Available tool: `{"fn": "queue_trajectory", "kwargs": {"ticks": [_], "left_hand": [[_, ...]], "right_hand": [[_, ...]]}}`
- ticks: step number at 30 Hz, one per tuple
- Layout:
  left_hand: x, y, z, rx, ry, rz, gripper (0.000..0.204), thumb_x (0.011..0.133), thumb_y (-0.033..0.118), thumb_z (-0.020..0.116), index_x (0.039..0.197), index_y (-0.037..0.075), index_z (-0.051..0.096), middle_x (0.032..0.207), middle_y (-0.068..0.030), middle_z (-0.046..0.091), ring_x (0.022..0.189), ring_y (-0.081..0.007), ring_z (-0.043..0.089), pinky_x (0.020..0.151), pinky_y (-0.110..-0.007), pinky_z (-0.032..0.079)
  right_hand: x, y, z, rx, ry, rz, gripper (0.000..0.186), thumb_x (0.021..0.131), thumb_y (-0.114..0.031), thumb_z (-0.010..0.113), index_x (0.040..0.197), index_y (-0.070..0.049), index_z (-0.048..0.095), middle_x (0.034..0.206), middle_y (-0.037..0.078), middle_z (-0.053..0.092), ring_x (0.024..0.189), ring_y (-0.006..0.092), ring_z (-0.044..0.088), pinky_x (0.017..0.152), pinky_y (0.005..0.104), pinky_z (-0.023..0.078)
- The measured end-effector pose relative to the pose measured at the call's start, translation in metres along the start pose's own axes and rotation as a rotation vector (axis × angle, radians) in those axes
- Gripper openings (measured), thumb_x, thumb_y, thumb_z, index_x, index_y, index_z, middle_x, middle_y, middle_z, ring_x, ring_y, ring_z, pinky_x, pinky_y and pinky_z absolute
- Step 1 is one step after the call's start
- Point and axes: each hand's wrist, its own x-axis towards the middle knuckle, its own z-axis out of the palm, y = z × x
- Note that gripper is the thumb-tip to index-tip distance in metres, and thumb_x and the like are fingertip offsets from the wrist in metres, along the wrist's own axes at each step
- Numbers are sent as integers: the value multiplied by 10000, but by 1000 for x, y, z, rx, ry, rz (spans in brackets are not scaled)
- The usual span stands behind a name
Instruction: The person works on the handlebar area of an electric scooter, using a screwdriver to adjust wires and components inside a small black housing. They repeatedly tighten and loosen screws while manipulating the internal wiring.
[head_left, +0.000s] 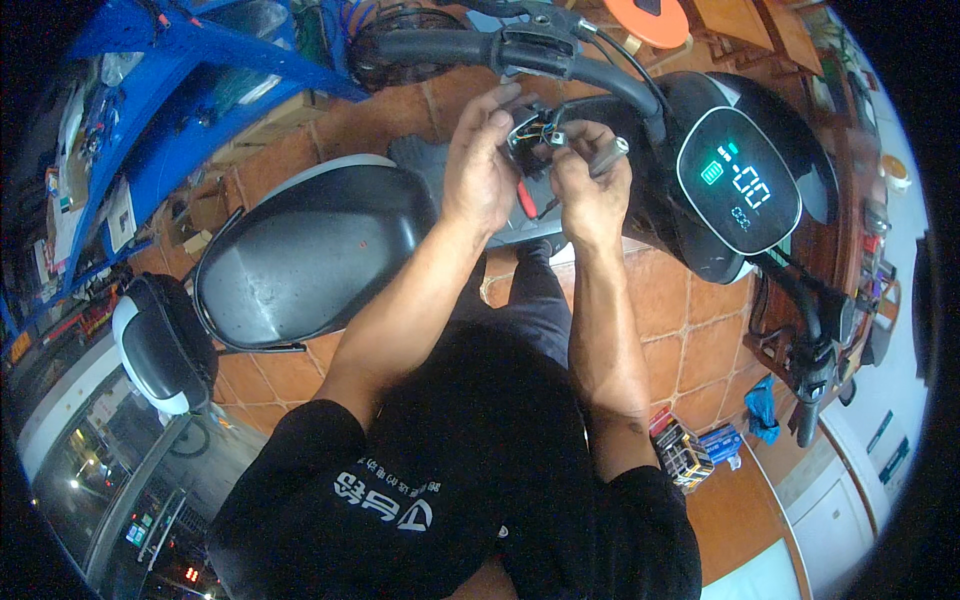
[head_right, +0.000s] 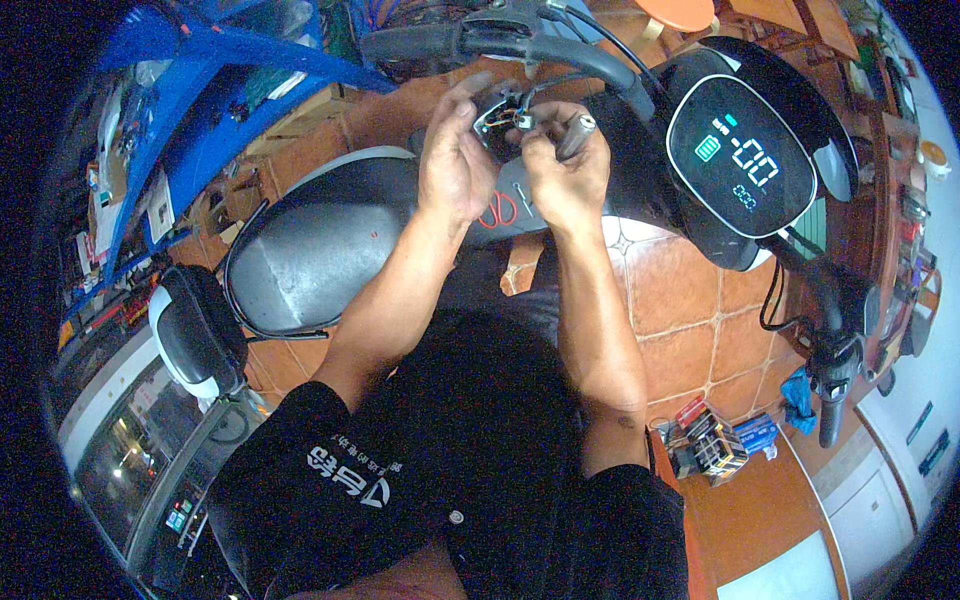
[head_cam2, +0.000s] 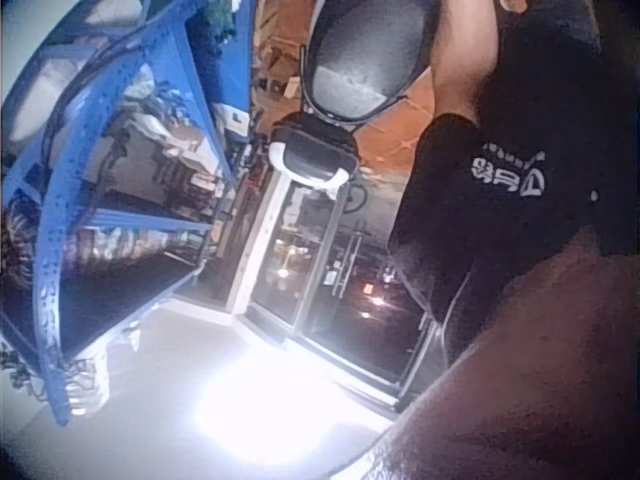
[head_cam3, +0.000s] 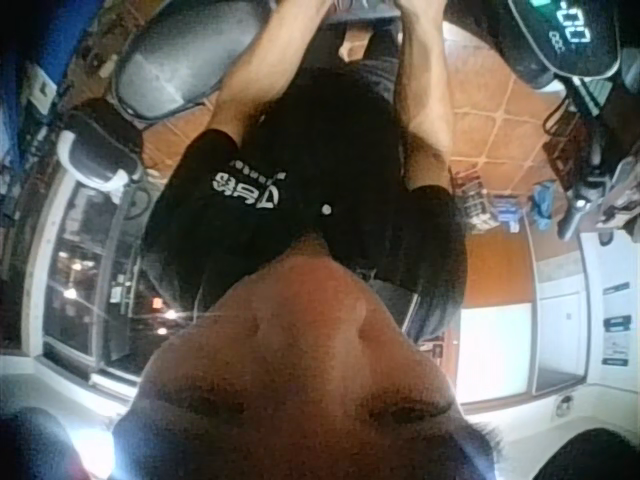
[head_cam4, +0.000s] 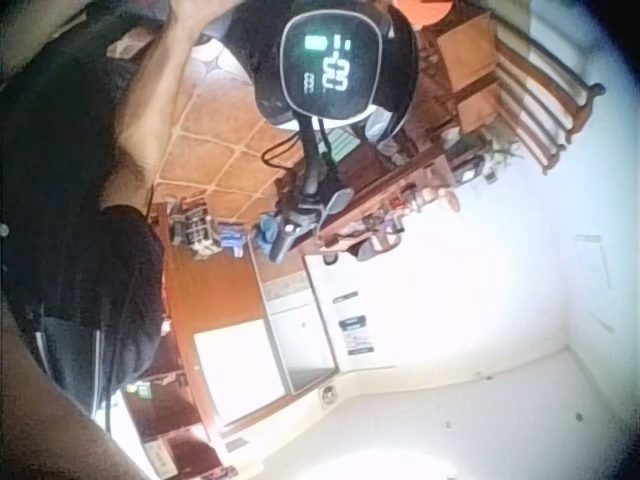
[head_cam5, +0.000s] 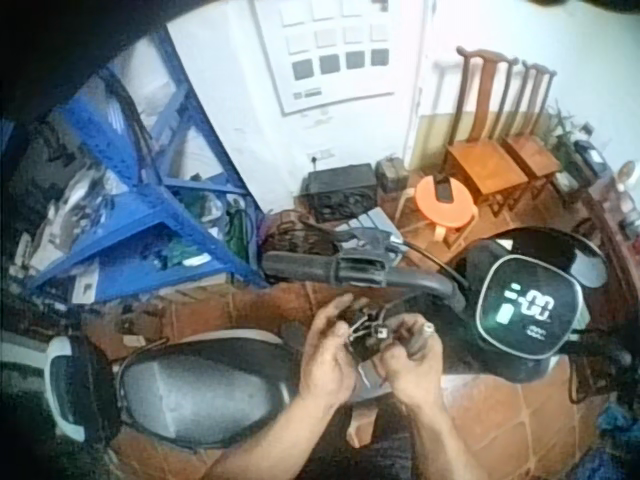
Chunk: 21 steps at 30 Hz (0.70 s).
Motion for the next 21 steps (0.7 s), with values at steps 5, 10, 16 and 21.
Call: {"fn": "queue_trajectory", "kwargs": {"ticks": [5,10,16,21], "left_hand": [[-6,2,-16,632,-213,355,437,833,78,640,1253,13,538,1342,-167,413,1152,-230,526,951,-367,468],[2,22,-18,1165,-347,643,304,806,65,678,1110,59,666,1364,-179,374,1135,-274,549,947,-362,478],[8,37,-18,1193,-439,517,262,817,149,723,1065,71,695,1348,-186,406,1137,-269,554,934,-359,488],[8,26,-18,1054,-397,503,231,851,141,694,1064,50,688,1347,-176,418,1167,-249,539,922,-324,493]], "right_hand": [[1,2,-1,-31,-13,-30,163,848,35,533,1006,10,569,866,47,630,771,90,586,660,216,459],[1,0,-3,-93,-38,-21,161,863,15,561,1023,15,580,866,31,621,744,69,556,645,207,449],[-2,-9,-5,-154,-107,-10,154,884,-16,606,1029,31,588,880,67,652,766,93,592,667,225,479],[-5,-15,-5,-127,-121,-23,140,885,-16,624,1014,31,600,874,77,663,774,104,604,683,236,490]]}}
